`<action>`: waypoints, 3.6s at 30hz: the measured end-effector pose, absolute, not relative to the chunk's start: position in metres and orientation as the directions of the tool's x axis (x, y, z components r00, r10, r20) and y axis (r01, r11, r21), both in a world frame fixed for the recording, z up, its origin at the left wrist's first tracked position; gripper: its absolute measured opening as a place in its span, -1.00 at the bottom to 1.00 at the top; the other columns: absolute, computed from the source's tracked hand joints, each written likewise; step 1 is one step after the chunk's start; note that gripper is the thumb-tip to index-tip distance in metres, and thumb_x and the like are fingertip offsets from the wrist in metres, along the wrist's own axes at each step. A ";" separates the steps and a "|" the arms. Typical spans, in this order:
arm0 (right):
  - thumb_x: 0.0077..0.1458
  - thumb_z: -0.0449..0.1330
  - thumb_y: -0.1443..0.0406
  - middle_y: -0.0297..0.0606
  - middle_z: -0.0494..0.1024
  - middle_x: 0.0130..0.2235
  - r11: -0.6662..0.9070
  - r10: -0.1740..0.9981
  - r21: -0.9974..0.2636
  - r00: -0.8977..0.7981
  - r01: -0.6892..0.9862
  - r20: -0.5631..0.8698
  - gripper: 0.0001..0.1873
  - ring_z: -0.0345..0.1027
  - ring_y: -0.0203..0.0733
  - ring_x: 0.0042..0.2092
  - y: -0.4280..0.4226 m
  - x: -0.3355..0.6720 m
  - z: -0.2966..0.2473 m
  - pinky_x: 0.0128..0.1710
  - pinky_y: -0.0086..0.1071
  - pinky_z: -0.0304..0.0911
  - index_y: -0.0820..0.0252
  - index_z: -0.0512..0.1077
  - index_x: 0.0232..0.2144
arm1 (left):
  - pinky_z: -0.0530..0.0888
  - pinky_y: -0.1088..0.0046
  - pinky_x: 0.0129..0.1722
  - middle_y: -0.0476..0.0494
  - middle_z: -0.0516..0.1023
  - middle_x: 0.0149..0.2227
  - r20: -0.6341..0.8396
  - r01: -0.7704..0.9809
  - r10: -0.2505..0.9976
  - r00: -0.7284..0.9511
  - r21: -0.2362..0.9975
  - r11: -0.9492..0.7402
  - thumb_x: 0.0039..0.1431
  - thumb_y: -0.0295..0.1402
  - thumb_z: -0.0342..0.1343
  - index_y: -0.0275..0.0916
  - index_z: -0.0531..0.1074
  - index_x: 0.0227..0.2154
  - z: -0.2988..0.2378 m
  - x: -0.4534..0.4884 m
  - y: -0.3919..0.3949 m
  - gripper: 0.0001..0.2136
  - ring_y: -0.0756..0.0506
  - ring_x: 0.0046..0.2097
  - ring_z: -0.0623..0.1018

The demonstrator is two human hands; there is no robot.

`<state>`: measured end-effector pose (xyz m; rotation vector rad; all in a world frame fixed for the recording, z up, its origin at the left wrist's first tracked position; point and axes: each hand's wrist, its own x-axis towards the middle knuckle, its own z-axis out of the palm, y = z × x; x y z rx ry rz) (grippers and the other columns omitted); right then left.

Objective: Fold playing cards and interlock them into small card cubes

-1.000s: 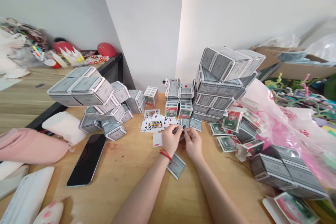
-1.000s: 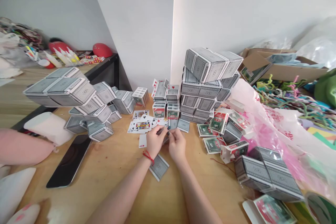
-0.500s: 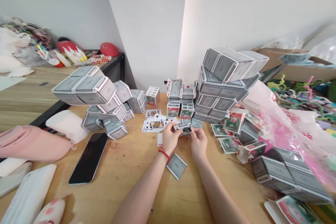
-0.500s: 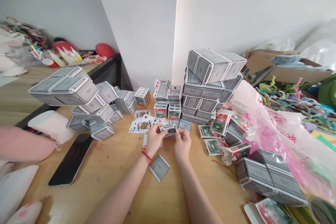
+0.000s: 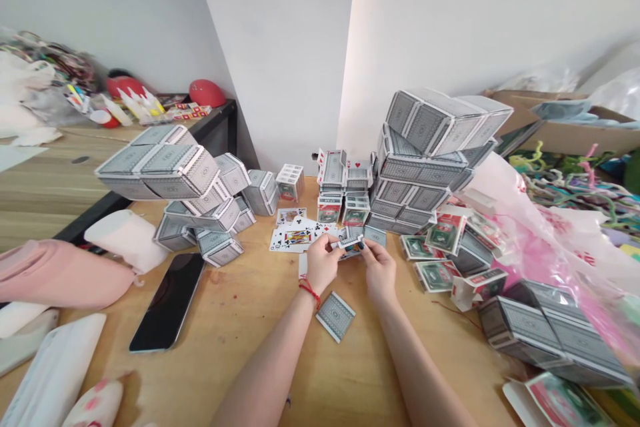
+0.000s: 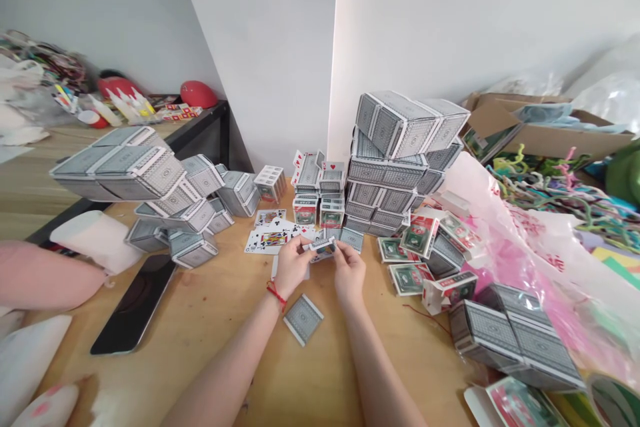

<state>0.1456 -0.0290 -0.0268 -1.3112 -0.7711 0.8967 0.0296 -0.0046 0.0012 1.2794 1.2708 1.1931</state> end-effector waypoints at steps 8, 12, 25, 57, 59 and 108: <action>-0.21 0.23 0.15 -0.23 0.51 -0.41 0.026 0.862 -0.978 0.500 -0.208 -0.084 -0.71 0.35 -0.19 -0.38 -0.026 0.146 -0.030 -0.36 -0.34 0.23 0.25 0.45 -0.43 | 0.29 0.57 -0.49 0.04 0.38 -0.59 -0.006 -0.053 0.995 -0.097 0.999 0.001 -0.16 -0.40 0.11 -0.30 0.36 -0.57 0.002 0.036 -0.007 -0.92 0.05 -0.51 0.36; -0.23 0.24 0.16 -0.29 0.47 -0.44 0.041 0.855 -0.949 0.503 -0.312 -0.128 -0.74 0.34 -0.23 -0.41 -0.027 0.145 -0.027 -0.40 -0.35 0.26 0.22 0.40 -0.48 | 0.30 0.57 -0.52 0.04 0.37 -0.59 -0.012 -0.043 1.000 -0.014 0.999 0.012 -0.14 -0.35 0.11 -0.29 0.31 -0.58 0.004 0.035 -0.008 -0.88 0.05 -0.52 0.37; -0.12 0.20 0.16 -0.27 0.45 -0.34 0.115 0.906 -0.979 0.421 -0.168 0.035 -0.66 0.30 -0.24 -0.32 -0.033 0.140 -0.006 -0.32 -0.37 0.21 0.19 0.38 -0.26 | 0.18 0.58 -0.54 0.08 0.24 -0.65 0.096 0.290 0.994 0.055 0.951 -0.107 -0.11 -0.36 0.06 -0.27 0.21 -0.67 0.000 0.024 -0.002 -0.83 0.07 -0.56 0.25; -0.15 0.19 0.11 -0.33 0.43 -0.53 0.017 0.963 -0.999 0.267 0.047 0.029 -0.69 0.22 -0.29 -0.52 -0.033 0.134 -0.015 -0.52 -0.43 0.14 0.22 0.39 -0.40 | 0.32 0.43 -0.23 -0.09 0.48 -0.33 0.158 0.225 0.987 0.032 0.961 -0.161 -0.04 -0.53 -0.03 -0.24 0.42 -0.42 -0.002 0.025 -0.001 -0.84 -0.06 -0.24 0.43; -0.11 0.17 0.09 -0.36 0.39 -0.55 0.022 0.965 -0.998 0.259 0.054 0.036 -0.70 0.16 -0.32 -0.55 -0.034 0.132 -0.013 -0.55 -0.46 0.10 0.21 0.37 -0.40 | 0.32 0.45 -0.24 -0.09 0.47 -0.34 0.179 0.234 0.981 0.071 0.953 -0.191 -0.03 -0.53 -0.03 -0.23 0.42 -0.43 -0.001 0.025 -0.002 -0.84 -0.06 -0.24 0.43; -0.08 0.15 0.17 -0.53 0.30 -0.68 0.007 0.944 -0.932 0.311 -0.361 -0.113 -0.78 0.16 -0.36 -0.72 -0.041 0.126 -0.004 -0.75 -0.50 0.07 0.10 0.17 -0.48 | 0.28 0.54 -0.46 -0.01 0.33 -0.49 0.096 -0.027 0.994 0.061 0.995 -0.094 0.06 -0.42 -0.08 -0.24 0.30 -0.40 -0.007 0.039 -0.012 -0.92 0.02 -0.45 0.35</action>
